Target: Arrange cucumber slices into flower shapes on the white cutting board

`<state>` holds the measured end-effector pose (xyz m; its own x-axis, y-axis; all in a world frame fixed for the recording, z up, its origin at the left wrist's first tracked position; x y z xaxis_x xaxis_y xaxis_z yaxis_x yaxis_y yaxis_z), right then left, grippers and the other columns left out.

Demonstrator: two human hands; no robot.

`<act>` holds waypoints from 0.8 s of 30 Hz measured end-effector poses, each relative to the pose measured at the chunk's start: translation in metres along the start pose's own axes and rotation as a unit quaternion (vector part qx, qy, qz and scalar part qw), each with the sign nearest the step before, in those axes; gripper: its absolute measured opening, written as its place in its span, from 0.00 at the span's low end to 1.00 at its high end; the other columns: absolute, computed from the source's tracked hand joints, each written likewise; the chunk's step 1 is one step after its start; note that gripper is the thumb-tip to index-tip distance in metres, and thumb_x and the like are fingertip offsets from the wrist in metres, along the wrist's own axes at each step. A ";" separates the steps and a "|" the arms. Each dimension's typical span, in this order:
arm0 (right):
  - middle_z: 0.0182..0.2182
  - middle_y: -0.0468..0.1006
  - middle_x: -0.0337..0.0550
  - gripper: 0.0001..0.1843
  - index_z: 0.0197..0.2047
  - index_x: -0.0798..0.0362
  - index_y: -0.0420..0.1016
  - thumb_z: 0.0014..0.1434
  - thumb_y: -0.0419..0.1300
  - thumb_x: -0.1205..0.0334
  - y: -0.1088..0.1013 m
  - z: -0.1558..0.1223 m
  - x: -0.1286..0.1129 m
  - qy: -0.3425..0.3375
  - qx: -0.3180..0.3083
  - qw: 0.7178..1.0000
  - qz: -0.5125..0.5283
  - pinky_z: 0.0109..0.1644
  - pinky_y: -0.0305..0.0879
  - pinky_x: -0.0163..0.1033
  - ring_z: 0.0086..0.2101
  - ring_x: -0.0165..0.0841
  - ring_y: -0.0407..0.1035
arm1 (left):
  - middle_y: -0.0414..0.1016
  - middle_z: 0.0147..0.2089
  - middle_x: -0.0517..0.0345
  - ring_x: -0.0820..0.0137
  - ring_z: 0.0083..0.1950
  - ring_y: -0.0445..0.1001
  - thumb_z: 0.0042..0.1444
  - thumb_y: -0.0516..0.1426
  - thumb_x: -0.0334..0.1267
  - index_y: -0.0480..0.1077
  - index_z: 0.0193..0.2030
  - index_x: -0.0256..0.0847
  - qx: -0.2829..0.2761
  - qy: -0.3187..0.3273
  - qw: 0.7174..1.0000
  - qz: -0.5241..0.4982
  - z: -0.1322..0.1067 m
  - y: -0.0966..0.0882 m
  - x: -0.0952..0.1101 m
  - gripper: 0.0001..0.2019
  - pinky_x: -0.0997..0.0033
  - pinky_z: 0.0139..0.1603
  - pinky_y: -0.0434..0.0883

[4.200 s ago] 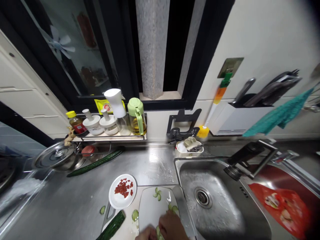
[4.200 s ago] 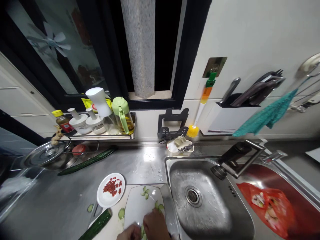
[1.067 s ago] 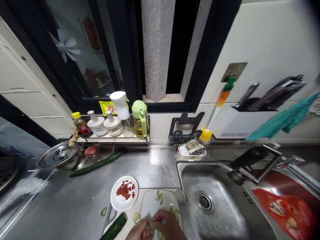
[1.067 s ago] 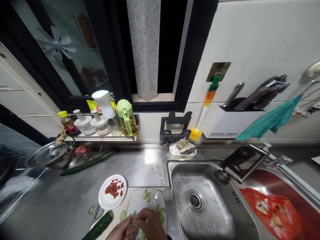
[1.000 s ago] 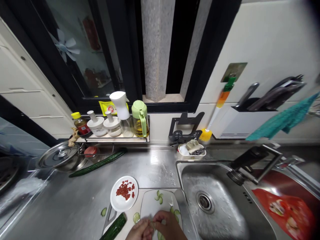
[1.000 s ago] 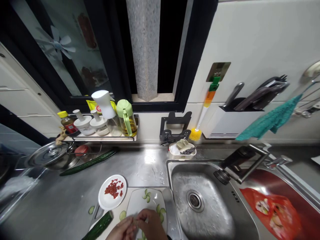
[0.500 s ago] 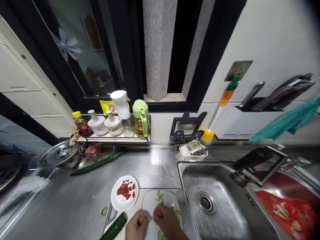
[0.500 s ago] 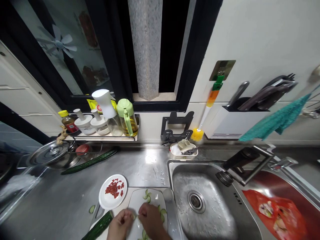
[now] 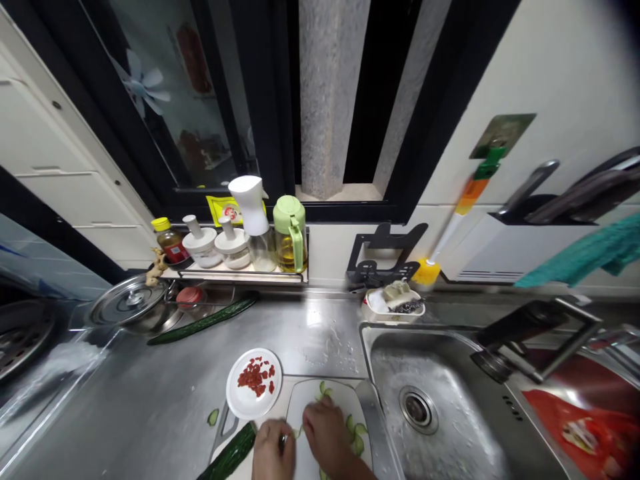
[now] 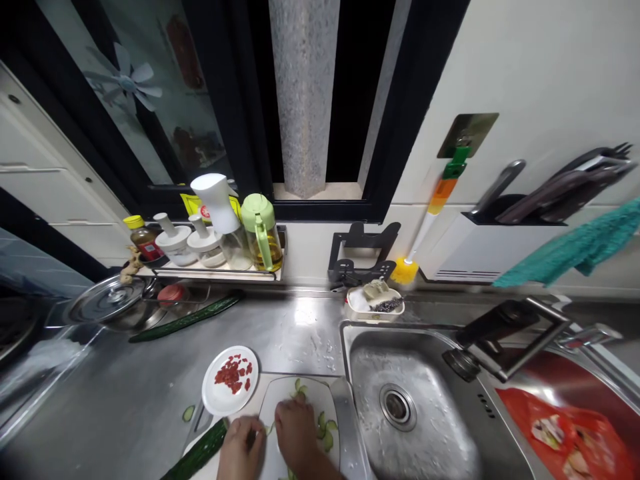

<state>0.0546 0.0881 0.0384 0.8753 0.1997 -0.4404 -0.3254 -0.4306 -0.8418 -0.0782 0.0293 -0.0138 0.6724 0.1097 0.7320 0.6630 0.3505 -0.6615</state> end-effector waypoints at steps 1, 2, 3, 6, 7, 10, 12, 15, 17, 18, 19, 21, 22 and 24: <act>0.38 0.79 0.44 0.11 0.36 0.53 0.76 0.61 0.52 0.70 0.001 0.000 0.000 -0.003 0.000 1.000 -0.002 0.46 0.56 0.47 0.46 0.43 0.67 | 0.74 0.29 0.54 0.65 0.35 0.74 0.55 0.51 0.37 0.70 0.26 0.43 -0.001 -0.009 1.000 -0.002 0.000 0.000 -0.001 0.10 0.66 0.42 0.69; 0.38 0.79 0.45 0.11 0.36 0.54 0.76 0.62 0.52 0.70 0.003 0.000 0.000 -0.007 -0.001 1.000 -0.003 0.46 0.56 0.47 0.46 0.43 0.67 | 0.74 0.29 0.54 0.65 0.35 0.74 0.54 0.52 0.38 0.70 0.26 0.43 -0.003 -0.019 1.000 -0.006 0.000 0.000 -0.002 0.09 0.67 0.42 0.69; 0.38 0.79 0.45 0.11 0.36 0.54 0.76 0.62 0.52 0.70 0.004 0.000 0.000 -0.010 -0.001 1.000 -0.004 0.47 0.56 0.48 0.47 0.43 0.67 | 0.75 0.29 0.53 0.65 0.35 0.74 0.54 0.52 0.38 0.70 0.26 0.43 -0.004 -0.030 1.000 -0.010 -0.001 -0.001 -0.002 0.09 0.67 0.41 0.69; 0.40 0.79 0.45 0.10 0.38 0.54 0.76 0.62 0.53 0.70 0.007 0.000 0.001 -0.023 -0.003 1.000 -0.010 0.47 0.56 0.49 0.48 0.44 0.66 | 0.75 0.31 0.53 0.65 0.34 0.74 0.53 0.53 0.39 0.71 0.30 0.42 -0.004 -0.061 0.998 -0.023 -0.002 -0.001 -0.002 0.08 0.67 0.39 0.70; 0.41 0.78 0.45 0.09 0.38 0.54 0.76 0.62 0.54 0.69 0.007 0.001 0.001 -0.027 -0.002 1.000 -0.014 0.48 0.56 0.49 0.49 0.44 0.66 | 0.76 0.33 0.53 0.65 0.35 0.74 0.52 0.53 0.40 0.72 0.33 0.42 -0.001 -0.068 0.997 -0.030 -0.002 -0.002 -0.002 0.09 0.67 0.39 0.71; 0.42 0.78 0.45 0.08 0.38 0.53 0.77 0.62 0.55 0.68 0.009 0.002 0.002 -0.030 -0.001 0.999 -0.026 0.48 0.56 0.49 0.50 0.44 0.65 | 0.77 0.38 0.50 0.63 0.39 0.76 0.53 0.53 0.42 0.74 0.39 0.41 0.011 -0.060 0.996 -0.057 -0.004 -0.001 -0.003 0.12 0.64 0.43 0.72; 0.42 0.77 0.45 0.08 0.38 0.53 0.77 0.62 0.56 0.68 0.011 0.003 0.003 -0.025 -0.004 0.999 -0.029 0.49 0.56 0.48 0.51 0.44 0.65 | 0.77 0.38 0.49 0.62 0.41 0.76 0.55 0.52 0.42 0.75 0.38 0.42 0.012 -0.046 0.997 -0.069 -0.005 0.001 -0.004 0.12 0.63 0.45 0.72; 0.43 0.77 0.45 0.08 0.38 0.53 0.77 0.62 0.55 0.68 0.012 0.001 0.004 -0.022 0.004 0.999 -0.026 0.50 0.56 0.47 0.51 0.43 0.64 | 0.76 0.36 0.49 0.62 0.42 0.77 0.56 0.52 0.42 0.75 0.34 0.42 0.007 -0.035 0.997 -0.067 -0.006 0.003 -0.008 0.12 0.63 0.45 0.73; 0.43 0.77 0.44 0.08 0.39 0.52 0.76 0.62 0.55 0.67 0.013 0.000 0.004 -0.022 0.011 0.999 -0.022 0.50 0.56 0.47 0.50 0.42 0.64 | 0.76 0.36 0.49 0.62 0.42 0.77 0.56 0.52 0.41 0.75 0.33 0.42 0.005 -0.032 0.998 -0.061 -0.007 0.004 -0.010 0.11 0.63 0.45 0.73; 0.43 0.77 0.44 0.08 0.39 0.52 0.76 0.63 0.55 0.67 0.013 0.000 0.004 -0.021 0.013 0.999 -0.021 0.49 0.56 0.46 0.50 0.42 0.65 | 0.76 0.36 0.49 0.62 0.42 0.77 0.56 0.52 0.41 0.75 0.33 0.42 0.004 -0.031 0.998 -0.059 -0.006 0.004 -0.011 0.11 0.63 0.45 0.73; 0.43 0.77 0.43 0.08 0.39 0.52 0.76 0.63 0.55 0.67 0.013 -0.001 0.004 -0.020 0.012 1.000 -0.021 0.49 0.56 0.46 0.50 0.42 0.65 | 0.76 0.36 0.49 0.62 0.42 0.77 0.56 0.51 0.40 0.75 0.33 0.42 0.005 -0.029 0.998 -0.058 -0.006 0.004 -0.011 0.11 0.63 0.45 0.73; 0.43 0.77 0.43 0.09 0.39 0.52 0.76 0.63 0.54 0.68 0.012 -0.002 0.004 -0.019 0.008 0.999 -0.025 0.48 0.56 0.46 0.50 0.42 0.65 | 0.76 0.36 0.50 0.63 0.41 0.77 0.56 0.51 0.40 0.74 0.33 0.43 0.008 -0.025 0.998 -0.057 -0.006 0.003 -0.010 0.11 0.64 0.45 0.74; 0.43 0.77 0.44 0.09 0.39 0.52 0.76 0.63 0.54 0.68 0.011 -0.002 0.003 -0.020 0.006 0.999 -0.028 0.48 0.56 0.46 0.50 0.42 0.65 | 0.77 0.36 0.50 0.63 0.41 0.77 0.56 0.52 0.40 0.74 0.33 0.43 0.010 -0.023 0.998 -0.056 -0.005 0.003 -0.010 0.11 0.64 0.45 0.74; 0.43 0.77 0.45 0.09 0.38 0.52 0.76 0.63 0.54 0.68 0.009 -0.003 0.002 -0.027 0.002 0.999 -0.034 0.48 0.56 0.47 0.50 0.42 0.65 | 0.77 0.36 0.51 0.63 0.41 0.77 0.56 0.52 0.40 0.74 0.33 0.43 0.011 -0.020 0.998 -0.052 -0.005 0.002 -0.009 0.10 0.64 0.45 0.74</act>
<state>0.0542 0.0821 0.0304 0.8754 0.2751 -0.3976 -0.2669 -0.4107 -0.8718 -0.0815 0.0247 -0.0220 0.5866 0.1097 0.8024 0.7206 0.3814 -0.5790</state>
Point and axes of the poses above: each hand's wrist, its own z-axis towards the middle knuckle, its own y-axis out of the palm, x = y × z, the point moved 5 cm from there along z, towards the middle knuckle
